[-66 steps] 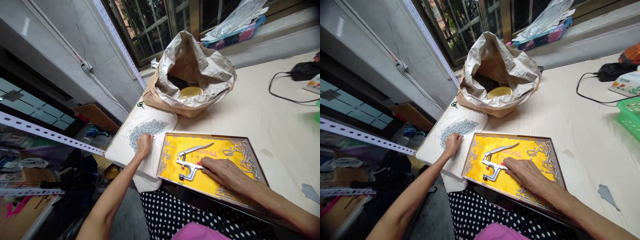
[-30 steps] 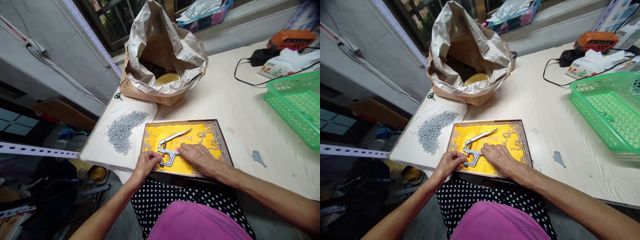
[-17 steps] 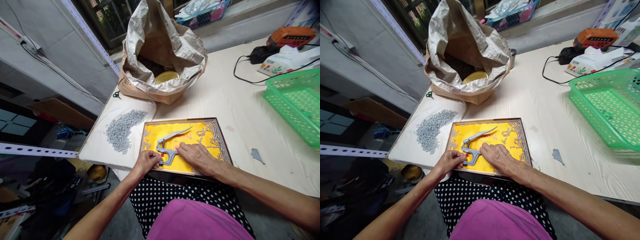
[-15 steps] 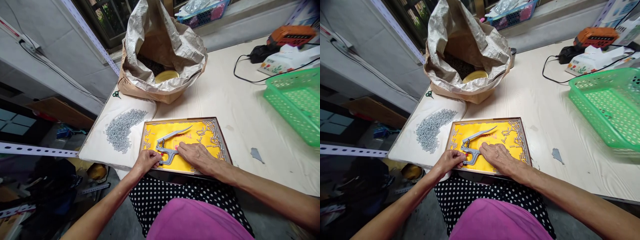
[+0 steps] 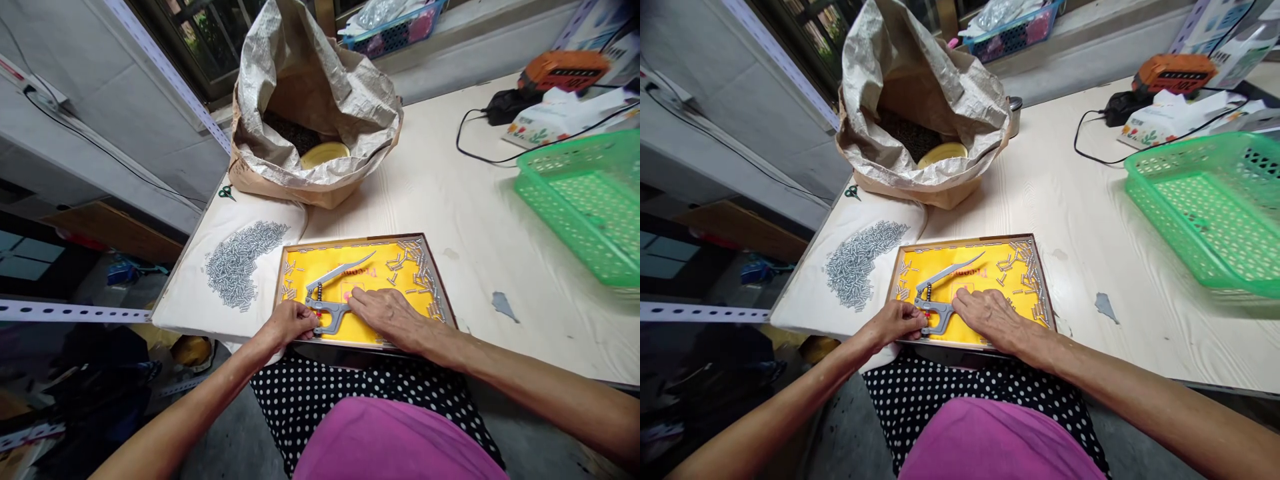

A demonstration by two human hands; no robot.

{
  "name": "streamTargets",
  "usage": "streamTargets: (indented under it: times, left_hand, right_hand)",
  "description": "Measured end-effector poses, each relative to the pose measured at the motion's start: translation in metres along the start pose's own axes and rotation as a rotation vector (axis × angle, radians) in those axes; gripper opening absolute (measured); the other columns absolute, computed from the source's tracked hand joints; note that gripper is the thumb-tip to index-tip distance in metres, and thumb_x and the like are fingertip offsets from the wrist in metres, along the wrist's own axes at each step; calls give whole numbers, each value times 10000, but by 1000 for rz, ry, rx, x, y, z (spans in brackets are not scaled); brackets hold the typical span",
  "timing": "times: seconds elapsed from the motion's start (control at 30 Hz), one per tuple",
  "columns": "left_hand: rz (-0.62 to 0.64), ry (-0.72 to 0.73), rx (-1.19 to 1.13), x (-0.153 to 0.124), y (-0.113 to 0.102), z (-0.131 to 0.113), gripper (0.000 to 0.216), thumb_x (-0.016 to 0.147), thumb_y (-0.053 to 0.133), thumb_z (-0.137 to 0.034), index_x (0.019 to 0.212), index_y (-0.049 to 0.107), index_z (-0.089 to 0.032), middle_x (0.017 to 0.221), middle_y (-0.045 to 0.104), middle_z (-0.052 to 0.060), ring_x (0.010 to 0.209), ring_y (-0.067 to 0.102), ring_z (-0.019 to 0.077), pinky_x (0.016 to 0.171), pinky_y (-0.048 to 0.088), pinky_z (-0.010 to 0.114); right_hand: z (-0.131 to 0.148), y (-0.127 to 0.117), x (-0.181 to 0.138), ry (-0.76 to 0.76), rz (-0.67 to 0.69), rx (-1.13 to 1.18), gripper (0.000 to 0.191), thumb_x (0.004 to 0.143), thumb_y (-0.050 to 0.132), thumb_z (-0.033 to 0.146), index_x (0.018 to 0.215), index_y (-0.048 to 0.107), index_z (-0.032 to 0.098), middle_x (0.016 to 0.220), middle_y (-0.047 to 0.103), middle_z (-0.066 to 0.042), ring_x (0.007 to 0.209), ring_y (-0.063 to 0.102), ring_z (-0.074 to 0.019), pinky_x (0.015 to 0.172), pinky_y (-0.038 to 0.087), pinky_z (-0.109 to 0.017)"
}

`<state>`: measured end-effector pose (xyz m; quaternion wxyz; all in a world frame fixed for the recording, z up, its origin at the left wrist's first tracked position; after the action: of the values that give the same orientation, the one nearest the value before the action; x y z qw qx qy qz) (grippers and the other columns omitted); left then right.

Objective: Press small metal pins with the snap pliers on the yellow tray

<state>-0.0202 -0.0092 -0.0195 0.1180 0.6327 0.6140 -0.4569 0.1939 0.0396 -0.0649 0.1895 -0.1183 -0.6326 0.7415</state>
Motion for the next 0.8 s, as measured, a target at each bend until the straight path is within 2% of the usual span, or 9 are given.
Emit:
streamTargets:
  times: [0.17,0.4,0.5,0.57,0.63,0.7,0.8]
  left_hand:
    - [0,28,13,1,1,3,231,670,732,-283,546,588,-153,472,567,-23,466,480,91,499,324,203]
    - [-32,21,-14,0,4,4,196,669,720,-267,568,594,-156,460,542,-39,472,470,96,510,325,211]
    - [-33,25,-3,1,3,5,207,678,722,-273,567,596,-152,466,549,-38,471,467,92,511,317,209]
    - [-33,23,-2,2,3,6,202,688,716,-271,575,600,-150,469,554,-35,470,469,91,510,317,208]
    - [-34,15,0,2,3,5,200,693,712,-271,581,601,-148,464,553,-36,467,469,89,508,320,206]
    - [-42,4,8,2,2,4,202,692,715,-273,582,602,-146,459,553,-35,464,470,88,505,325,204]
    - [-62,-9,19,0,2,3,211,684,723,-286,578,608,-144,459,560,-30,462,474,87,504,332,205]
  right_hand:
    - [2,-9,1,20,-7,31,195,941,411,83,1073,516,180,986,604,-65,699,537,-155,583,295,-306]
    - [-2,-16,6,56,60,59,183,949,436,112,1059,558,192,982,627,-72,792,570,-182,629,343,-302]
    - [-6,-22,7,83,28,87,130,964,499,254,1038,592,202,1066,632,-97,887,576,-218,714,408,-335]
    - [-12,-26,8,89,-52,86,313,914,594,420,1145,587,208,1298,557,-149,1072,541,-297,833,431,-427]
    - [-20,-30,10,99,-113,57,627,819,675,551,1306,517,190,1469,412,-203,1251,426,-390,937,390,-533]
    - [-28,-32,14,116,-115,30,827,751,713,607,1386,451,147,1476,402,-233,1322,346,-430,989,345,-579]
    - [-36,-33,22,124,-50,33,894,706,737,608,1383,449,101,1364,516,-223,1266,412,-404,995,339,-564]
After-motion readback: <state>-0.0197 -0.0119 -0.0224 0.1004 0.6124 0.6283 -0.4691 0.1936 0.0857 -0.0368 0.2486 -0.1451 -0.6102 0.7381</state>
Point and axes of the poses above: each hand's wrist, its own x-axis towards the middle knuckle, its own y-axis out of the palm, z = x × y, the point moved 2 cm from there along x, towards the middle knuckle
